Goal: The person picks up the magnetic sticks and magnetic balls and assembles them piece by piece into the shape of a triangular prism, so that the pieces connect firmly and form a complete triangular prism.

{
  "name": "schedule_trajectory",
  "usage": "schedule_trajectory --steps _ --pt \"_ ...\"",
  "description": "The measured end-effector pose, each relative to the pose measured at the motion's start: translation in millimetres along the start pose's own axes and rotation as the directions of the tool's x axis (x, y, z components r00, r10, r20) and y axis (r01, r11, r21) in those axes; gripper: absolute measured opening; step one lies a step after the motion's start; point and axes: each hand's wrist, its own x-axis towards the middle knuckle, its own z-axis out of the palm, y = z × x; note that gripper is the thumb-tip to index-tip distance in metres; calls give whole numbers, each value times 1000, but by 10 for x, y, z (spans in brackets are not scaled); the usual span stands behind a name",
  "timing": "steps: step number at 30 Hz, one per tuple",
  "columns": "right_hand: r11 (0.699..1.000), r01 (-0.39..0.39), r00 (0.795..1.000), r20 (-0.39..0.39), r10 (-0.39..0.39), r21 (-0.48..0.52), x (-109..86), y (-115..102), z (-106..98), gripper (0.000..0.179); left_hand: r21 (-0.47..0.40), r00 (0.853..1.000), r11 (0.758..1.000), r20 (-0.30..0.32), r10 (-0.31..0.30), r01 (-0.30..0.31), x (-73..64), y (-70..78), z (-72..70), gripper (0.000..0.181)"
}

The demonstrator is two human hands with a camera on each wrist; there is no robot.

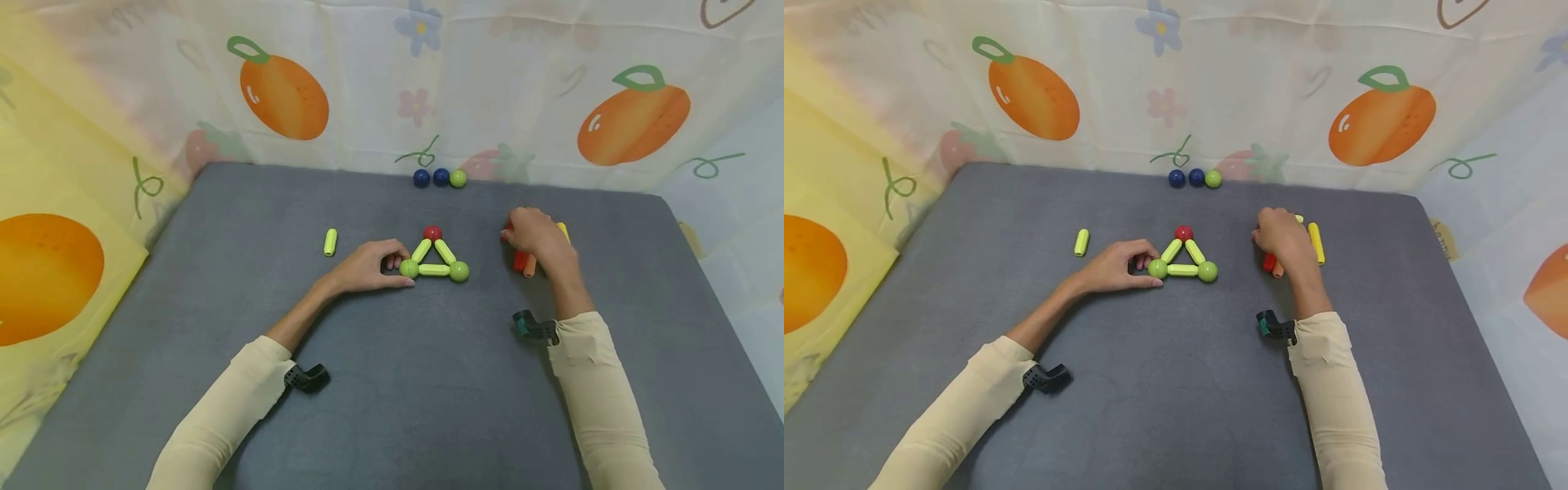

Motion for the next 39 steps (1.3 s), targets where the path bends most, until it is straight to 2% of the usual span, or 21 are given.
schedule_trajectory --steps 3,7,12,18,24,28,35,39 --pt "997 71 996 49 -72 21 30 4 26 28 6 1000 1000 -7 3 -3 -2 8 -10 33" --pt "988 149 986 65 -151 35 45 -1 34 31 14 1000 1000 -7 7 -7 1 25 -12 33" --pt "986 166 986 30 -167 21 57 -3 71 44 11 1000 1000 -8 0 0 7 32 -10 33" --pt "984 180 984 2 -180 14 80 -24 124 35 10 1000 1000 0 -12 12 8 23 -6 34" --pt "978 197 980 -29 -196 69 102 -88 99 45 5 1000 1000 2 -17 17 3 12 -13 33" --pt "957 253 967 -70 -246 139 90 -191 52 50 6 1000 1000 -2 -15 15 8 15 -14 33" --pt "910 333 942 -126 -310 247 -22 -429 15 36 -2 1000 1000 -3 -15 15 1 19 -15 32" --pt "867 403 915 -162 -370 294 -50 -568 50 34 -2 1000 1000 -4 -16 16 5 22 -15 32"
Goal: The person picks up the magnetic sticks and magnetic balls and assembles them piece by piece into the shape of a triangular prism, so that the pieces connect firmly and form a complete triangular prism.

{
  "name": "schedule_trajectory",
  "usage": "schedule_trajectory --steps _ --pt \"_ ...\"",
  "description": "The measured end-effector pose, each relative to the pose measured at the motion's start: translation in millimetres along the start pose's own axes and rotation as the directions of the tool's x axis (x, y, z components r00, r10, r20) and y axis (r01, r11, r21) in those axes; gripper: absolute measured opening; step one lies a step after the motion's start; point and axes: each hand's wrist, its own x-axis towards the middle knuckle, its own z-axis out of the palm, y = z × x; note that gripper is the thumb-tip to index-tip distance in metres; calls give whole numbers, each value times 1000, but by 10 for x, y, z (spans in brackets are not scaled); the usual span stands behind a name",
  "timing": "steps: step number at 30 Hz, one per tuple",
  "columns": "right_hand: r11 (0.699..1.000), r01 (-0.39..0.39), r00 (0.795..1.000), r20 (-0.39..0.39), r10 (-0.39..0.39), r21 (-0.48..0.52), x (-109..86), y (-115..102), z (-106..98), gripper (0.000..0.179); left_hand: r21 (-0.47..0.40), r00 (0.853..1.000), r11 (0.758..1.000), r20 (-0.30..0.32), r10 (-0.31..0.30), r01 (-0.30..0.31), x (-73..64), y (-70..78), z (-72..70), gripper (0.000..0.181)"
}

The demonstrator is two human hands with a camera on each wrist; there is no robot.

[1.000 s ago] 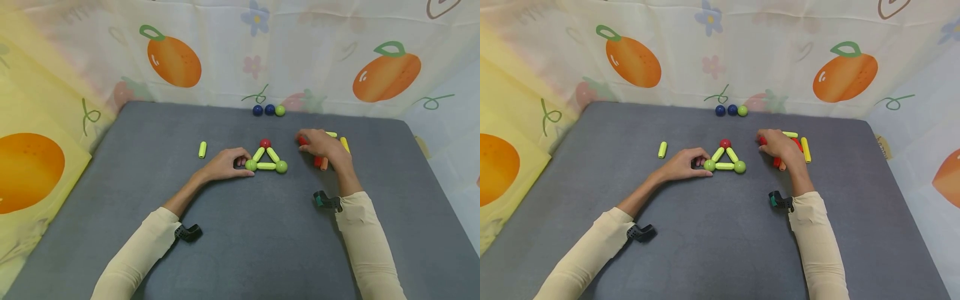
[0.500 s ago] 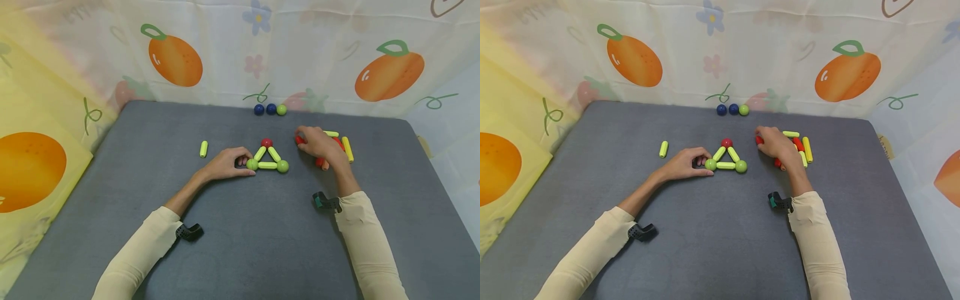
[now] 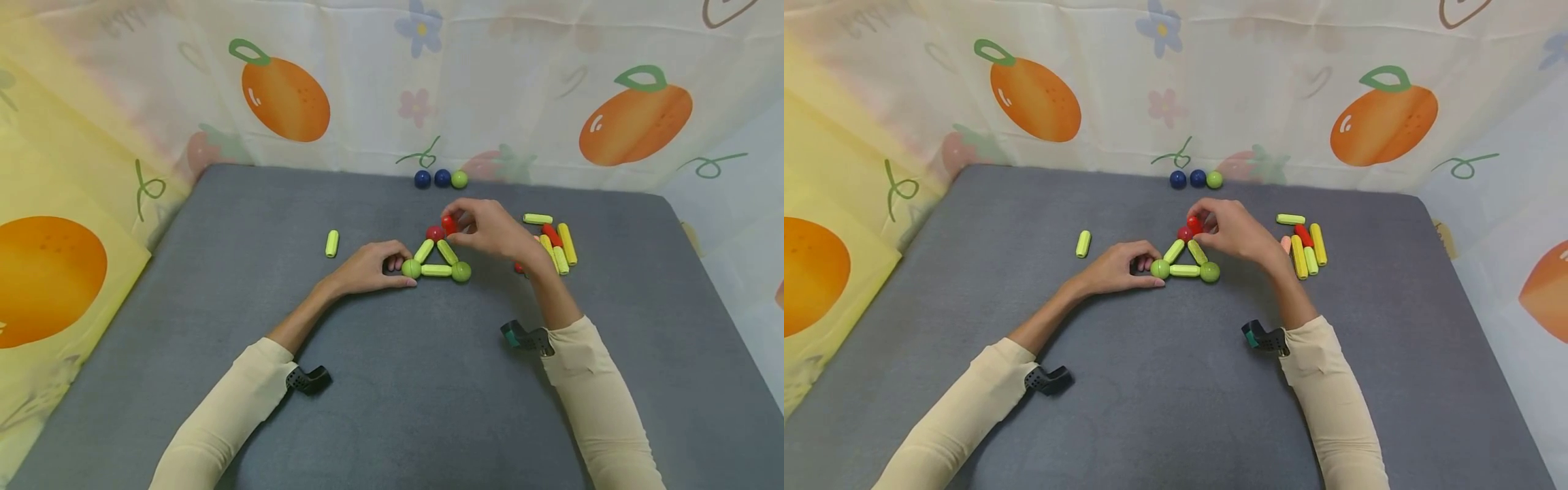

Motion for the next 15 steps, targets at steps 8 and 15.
schedule_trajectory --steps 8,15 --pt "977 183 979 67 -191 111 86 -207 270 29 -2 1000 1000 7 6 -6 8 13 -15 32" --pt "974 195 970 125 -209 118 116 -251 415 26 -3 1000 1000 15 2 -2 6 7 -14 31"
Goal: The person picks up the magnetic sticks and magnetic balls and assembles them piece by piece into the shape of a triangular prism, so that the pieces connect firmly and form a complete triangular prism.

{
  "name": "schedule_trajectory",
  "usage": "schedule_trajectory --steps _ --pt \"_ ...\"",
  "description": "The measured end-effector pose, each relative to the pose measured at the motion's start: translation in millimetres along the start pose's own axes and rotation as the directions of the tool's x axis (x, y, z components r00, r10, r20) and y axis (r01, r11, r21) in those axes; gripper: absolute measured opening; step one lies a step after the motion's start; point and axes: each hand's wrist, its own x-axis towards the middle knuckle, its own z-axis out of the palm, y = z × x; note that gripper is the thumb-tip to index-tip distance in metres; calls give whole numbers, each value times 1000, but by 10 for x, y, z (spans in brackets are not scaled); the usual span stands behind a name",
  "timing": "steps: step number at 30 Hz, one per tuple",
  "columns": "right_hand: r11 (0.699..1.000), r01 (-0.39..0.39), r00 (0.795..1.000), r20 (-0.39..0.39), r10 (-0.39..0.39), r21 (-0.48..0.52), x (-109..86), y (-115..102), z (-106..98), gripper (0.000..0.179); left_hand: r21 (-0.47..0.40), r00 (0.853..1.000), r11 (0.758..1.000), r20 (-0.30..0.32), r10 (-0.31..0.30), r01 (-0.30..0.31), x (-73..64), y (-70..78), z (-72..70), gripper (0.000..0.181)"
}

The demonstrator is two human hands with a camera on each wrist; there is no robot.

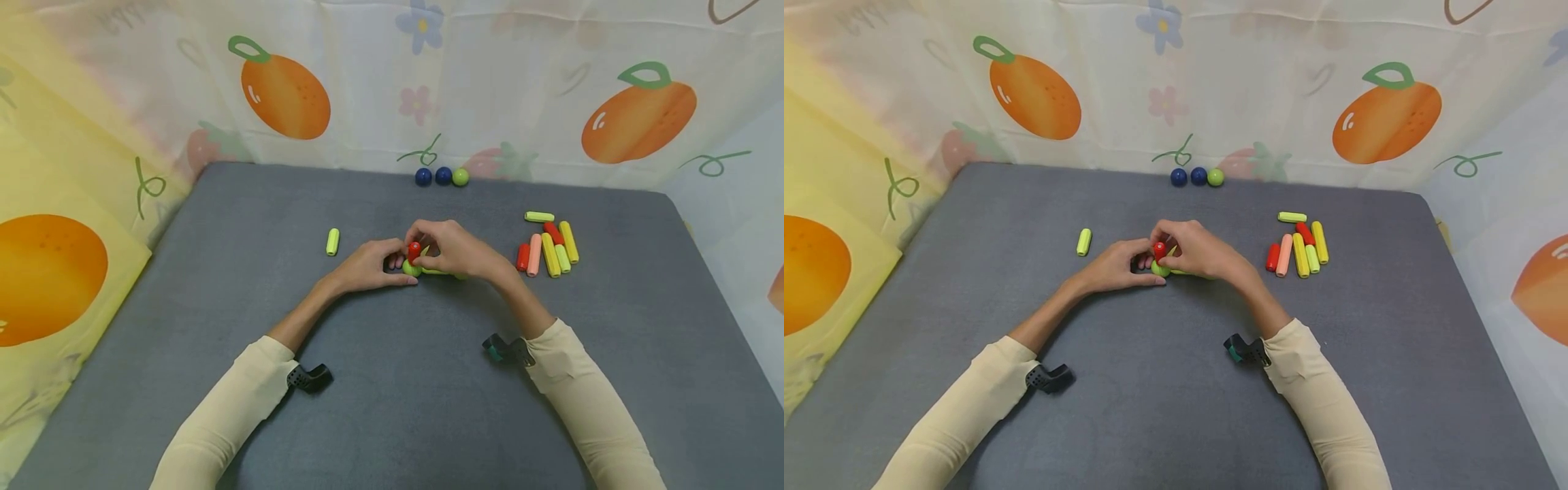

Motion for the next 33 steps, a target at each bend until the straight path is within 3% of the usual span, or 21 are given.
schedule_trajectory --steps 15,22,29,33 --pt "998 26 999 32 -24 -59 23 -30 15 32 16 1000 1000 -4 3 -3 7 4 -7 32" --pt "999 11 999 50 -9 -42 18 -27 13 39 30 1000 1000 -7 0 1 8 5 -6 33" --pt "994 -85 994 67 89 -68 -49 2 -156 54 29 1000 1000 -6 0 0 12 7 -6 33" --pt "975 -186 983 -11 186 -119 -168 60 -359 52 35 1000 999 -12 -6 6 9 9 -4 33"
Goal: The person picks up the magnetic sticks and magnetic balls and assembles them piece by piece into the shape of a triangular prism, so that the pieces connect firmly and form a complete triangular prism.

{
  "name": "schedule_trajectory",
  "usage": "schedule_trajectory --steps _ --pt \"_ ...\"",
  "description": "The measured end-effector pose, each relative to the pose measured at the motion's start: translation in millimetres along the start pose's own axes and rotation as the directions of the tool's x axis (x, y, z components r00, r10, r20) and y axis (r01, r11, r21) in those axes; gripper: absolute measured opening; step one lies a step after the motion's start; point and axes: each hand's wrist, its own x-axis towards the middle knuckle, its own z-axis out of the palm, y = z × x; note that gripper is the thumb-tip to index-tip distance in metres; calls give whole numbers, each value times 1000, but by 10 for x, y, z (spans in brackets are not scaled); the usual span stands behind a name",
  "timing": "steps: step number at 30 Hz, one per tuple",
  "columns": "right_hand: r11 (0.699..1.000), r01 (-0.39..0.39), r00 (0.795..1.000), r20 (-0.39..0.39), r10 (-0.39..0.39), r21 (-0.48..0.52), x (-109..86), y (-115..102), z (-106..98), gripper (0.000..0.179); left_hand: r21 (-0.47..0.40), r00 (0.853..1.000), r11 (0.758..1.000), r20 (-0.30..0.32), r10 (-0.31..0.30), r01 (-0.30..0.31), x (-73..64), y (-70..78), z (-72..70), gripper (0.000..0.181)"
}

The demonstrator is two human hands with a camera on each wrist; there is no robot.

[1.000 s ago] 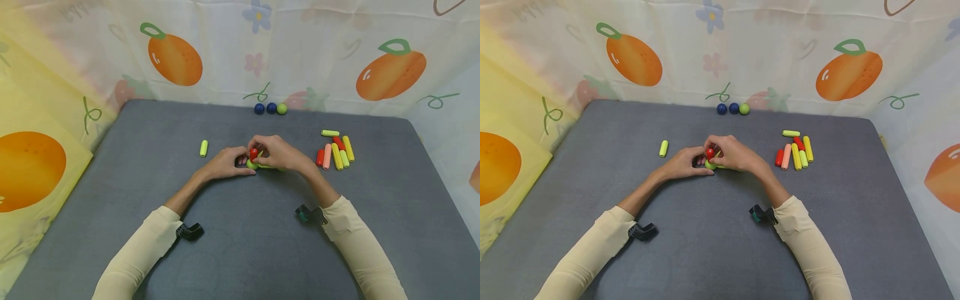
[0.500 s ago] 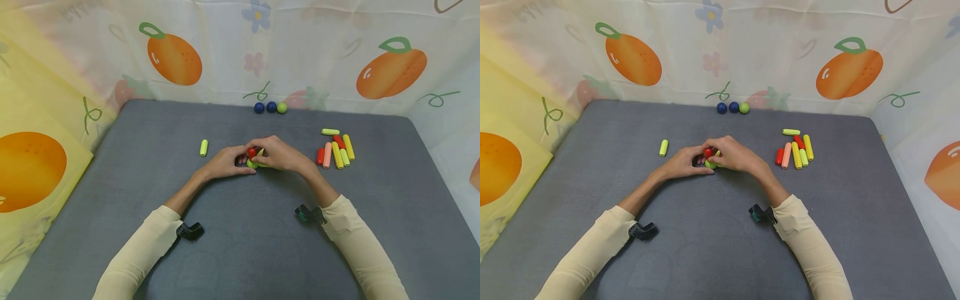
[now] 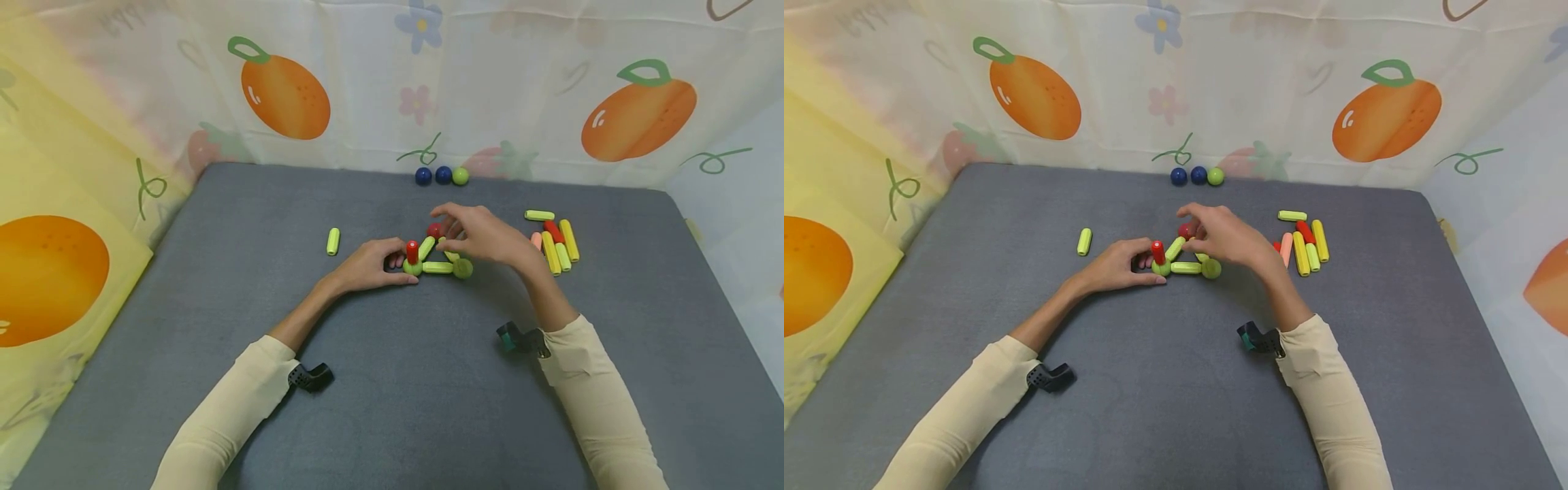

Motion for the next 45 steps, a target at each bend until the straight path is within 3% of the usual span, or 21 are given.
schedule_trajectory --steps 4,8,14,18,23,26,32,38,45 --pt "989 -135 984 -122 127 -57 -135 156 -214 46 3 1000 1000 -5 -3 3 -6 3 0 33" --pt "955 -292 940 -202 276 -51 -271 391 -389 47 5 1000 1000 -9 4 -3 -10 -1 -1 33" --pt "859 -509 852 -175 494 -50 -379 744 -471 55 18 1000 1000 -10 8 -8 -24 -12 0 34" --pt "821 -558 828 -149 540 -124 -362 867 -424 47 21 1000 1000 -11 -5 5 -33 -20 -2 34" --pt "845 -516 855 -131 501 -137 -322 920 -372 37 29 1000 1000 -3 -10 10 -29 -29 4 33" --pt "876 -465 884 -117 452 -131 -301 915 -365 45 28 1000 1000 -2 -8 8 -21 -33 8 33" --pt "917 -343 938 -132 322 -202 -252 905 -305 40 28 1000 1000 -5 -2 2 -13 -31 16 33" --pt "920 -311 949 -127 288 -240 -210 937 -235 40 22 1000 1000 -2 -3 3 -6 -30 25 33" --pt "938 -272 960 -122 251 -213 -199 927 -221 41 28 1000 1000 -7 -2 2 3 -32 31 33"
